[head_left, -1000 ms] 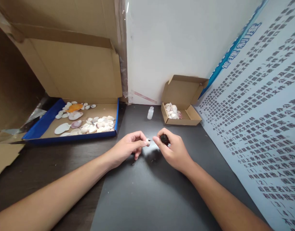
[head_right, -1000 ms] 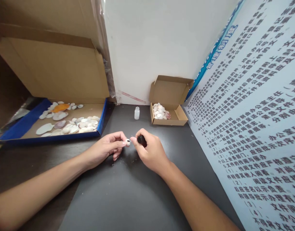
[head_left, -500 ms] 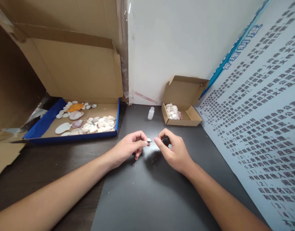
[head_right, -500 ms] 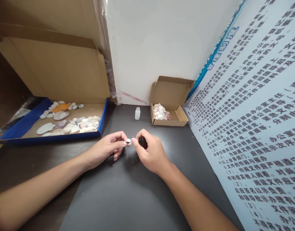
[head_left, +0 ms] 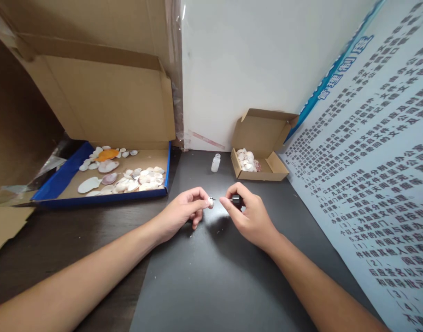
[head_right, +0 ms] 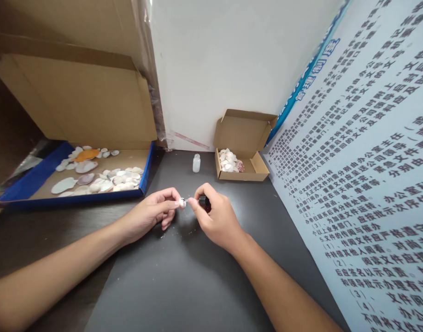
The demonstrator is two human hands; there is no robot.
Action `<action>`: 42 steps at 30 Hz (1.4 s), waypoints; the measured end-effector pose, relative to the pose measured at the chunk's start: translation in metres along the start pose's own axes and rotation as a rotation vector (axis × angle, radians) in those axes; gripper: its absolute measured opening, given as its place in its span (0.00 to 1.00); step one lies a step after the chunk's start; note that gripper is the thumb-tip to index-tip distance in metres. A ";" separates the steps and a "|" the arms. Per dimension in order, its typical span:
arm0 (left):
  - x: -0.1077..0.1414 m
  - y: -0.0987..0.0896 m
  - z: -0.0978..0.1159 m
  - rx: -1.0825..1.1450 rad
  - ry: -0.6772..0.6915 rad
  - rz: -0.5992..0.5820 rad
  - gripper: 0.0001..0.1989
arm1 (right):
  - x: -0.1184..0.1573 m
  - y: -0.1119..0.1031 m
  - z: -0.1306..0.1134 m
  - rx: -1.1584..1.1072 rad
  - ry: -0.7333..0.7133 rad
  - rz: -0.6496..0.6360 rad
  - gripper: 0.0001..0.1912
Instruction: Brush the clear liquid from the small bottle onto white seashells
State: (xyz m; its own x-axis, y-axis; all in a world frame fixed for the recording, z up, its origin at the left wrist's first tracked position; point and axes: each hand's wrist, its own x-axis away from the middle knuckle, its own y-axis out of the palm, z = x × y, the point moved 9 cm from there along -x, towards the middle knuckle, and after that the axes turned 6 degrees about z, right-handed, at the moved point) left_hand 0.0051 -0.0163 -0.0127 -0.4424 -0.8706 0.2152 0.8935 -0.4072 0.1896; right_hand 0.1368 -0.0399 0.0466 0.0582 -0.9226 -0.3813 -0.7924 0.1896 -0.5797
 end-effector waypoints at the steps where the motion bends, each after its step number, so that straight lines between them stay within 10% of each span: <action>1: 0.000 0.000 0.000 0.001 0.001 0.001 0.10 | 0.000 0.001 0.000 0.004 -0.001 -0.010 0.07; 42: 0.001 0.000 0.005 0.012 0.026 0.024 0.11 | 0.000 -0.001 0.003 0.004 -0.002 0.035 0.10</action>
State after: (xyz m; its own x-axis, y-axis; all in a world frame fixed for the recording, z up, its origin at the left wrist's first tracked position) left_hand 0.0043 -0.0160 -0.0080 -0.4186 -0.8870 0.1949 0.9027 -0.3829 0.1961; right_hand 0.1394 -0.0395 0.0451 0.0319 -0.9146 -0.4031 -0.7914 0.2232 -0.5691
